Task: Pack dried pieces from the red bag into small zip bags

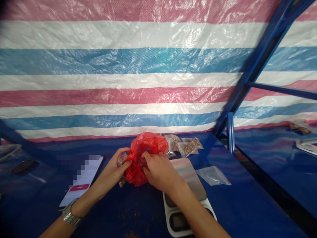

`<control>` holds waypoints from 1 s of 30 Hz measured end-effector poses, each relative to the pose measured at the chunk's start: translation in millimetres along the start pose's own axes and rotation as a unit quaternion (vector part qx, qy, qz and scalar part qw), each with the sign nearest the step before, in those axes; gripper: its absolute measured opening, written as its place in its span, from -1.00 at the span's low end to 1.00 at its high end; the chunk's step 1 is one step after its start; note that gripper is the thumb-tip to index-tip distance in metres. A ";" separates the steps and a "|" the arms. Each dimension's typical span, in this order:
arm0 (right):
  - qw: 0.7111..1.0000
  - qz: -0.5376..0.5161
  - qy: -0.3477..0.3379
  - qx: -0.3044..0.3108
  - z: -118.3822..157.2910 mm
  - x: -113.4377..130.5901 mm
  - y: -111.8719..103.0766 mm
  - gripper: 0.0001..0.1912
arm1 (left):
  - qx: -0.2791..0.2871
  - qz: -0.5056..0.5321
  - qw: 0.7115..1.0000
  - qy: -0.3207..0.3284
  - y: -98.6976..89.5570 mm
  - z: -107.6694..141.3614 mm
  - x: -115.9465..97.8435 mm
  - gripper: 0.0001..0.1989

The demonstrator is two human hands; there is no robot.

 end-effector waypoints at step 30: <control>0.997 -0.042 0.030 -0.064 -1.7 -1.1 -11.3 -0.74 | -0.017 0.025 0.999 -0.012 0.6 -3.4 5.3 -0.42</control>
Point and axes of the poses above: each hand's wrist, its own z-axis away from the middle knuckle, its own y-axis out of the palm, x = y × z, the point moved 1 cm from there along -z, towards the middle knuckle, and after that the axes turned 2 degrees about x, right-handed, at the moved point
